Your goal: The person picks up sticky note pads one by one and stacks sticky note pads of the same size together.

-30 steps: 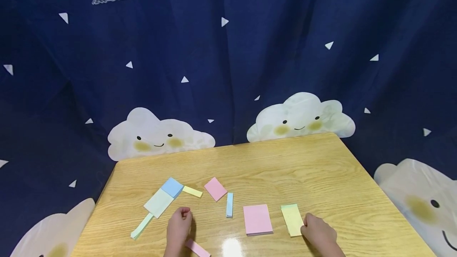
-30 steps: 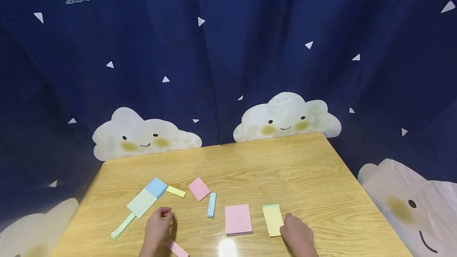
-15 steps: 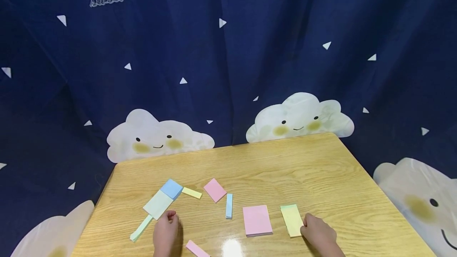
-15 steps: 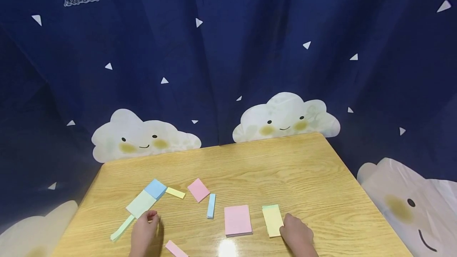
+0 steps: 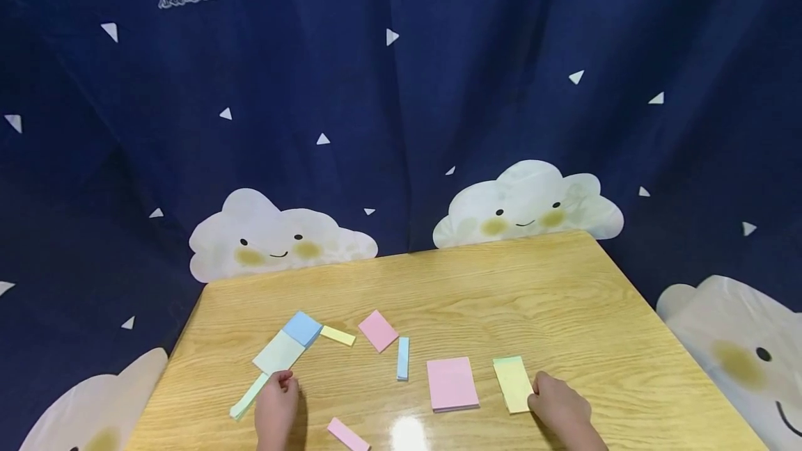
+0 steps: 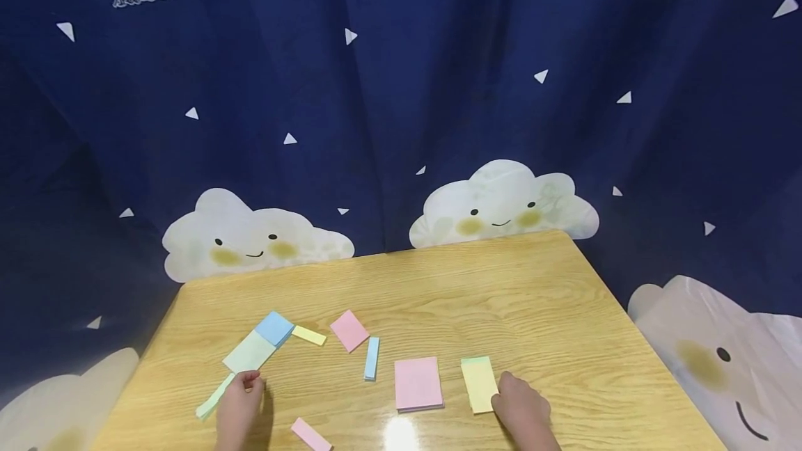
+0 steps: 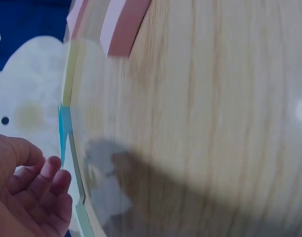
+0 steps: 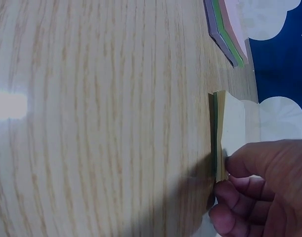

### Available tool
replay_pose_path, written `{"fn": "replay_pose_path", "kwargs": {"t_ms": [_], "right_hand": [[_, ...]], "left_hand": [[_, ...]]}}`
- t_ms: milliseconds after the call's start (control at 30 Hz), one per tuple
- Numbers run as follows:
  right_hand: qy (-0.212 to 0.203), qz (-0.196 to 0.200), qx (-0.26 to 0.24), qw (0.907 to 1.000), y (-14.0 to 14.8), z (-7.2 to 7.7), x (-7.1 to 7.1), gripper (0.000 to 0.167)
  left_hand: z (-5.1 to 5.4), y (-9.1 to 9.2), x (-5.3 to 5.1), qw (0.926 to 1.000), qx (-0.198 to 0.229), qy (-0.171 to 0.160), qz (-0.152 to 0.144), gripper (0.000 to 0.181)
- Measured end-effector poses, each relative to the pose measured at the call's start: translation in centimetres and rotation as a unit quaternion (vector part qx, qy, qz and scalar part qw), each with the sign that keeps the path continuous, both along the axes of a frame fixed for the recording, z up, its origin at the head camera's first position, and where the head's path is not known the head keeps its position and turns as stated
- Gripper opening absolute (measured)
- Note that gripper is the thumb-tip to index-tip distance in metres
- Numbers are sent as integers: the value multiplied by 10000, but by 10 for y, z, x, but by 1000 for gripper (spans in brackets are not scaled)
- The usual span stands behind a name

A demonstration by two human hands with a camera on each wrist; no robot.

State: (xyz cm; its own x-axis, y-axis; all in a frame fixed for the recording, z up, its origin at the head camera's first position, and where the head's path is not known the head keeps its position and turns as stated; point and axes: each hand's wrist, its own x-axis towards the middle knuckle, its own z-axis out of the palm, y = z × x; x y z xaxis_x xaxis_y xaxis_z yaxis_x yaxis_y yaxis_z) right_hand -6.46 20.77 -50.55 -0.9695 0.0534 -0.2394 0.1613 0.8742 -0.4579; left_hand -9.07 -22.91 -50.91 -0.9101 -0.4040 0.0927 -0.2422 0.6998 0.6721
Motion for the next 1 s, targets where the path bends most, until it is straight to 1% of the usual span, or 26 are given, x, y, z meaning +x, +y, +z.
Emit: {"fn": "replay_pose_path", "kwargs": {"t_ms": [100, 333, 433, 500, 600, 733, 767, 833, 933, 1000], "right_hand": [[3, -11, 30, 10000, 0, 0, 0, 7], [0, -28, 11, 10000, 0, -2, 0, 7], [-6, -42, 17, 10000, 0, -2, -1, 7], [0, -32, 18, 10000, 0, -2, -1, 7], [2, -13, -10, 10000, 0, -2, 0, 6], [16, -13, -46, 10000, 0, -2, 0, 6], [18, -16, -46, 10000, 0, -2, 0, 6], [21, -24, -46, 10000, -1, -2, 0, 6], [28, -19, -32, 10000, -1, -2, 0, 6], [21, -5, -23, 10000, -1, -2, 0, 6]], "left_hand": [[1, -8, 0, 9998, -27, 82, 198, 23], [1, -27, 1, 9968, -122, 542, 572, 28], [-1, -35, 1, 9959, -69, 605, 673, 33], [-3, -38, 2, 9960, -5, 566, 691, 35], [-7, -42, 4, 9969, -48, 455, 637, 36], [-11, -46, 7, 9981, -358, 240, 439, 33], [-11, -47, 7, 9980, -464, 145, 411, 32], [-12, -49, 8, 9970, -656, -160, 370, 30], [-12, -52, 9, 9937, -882, -580, 368, 27], [-11, -54, 10, 9918, -973, -747, 362, 25]]}}
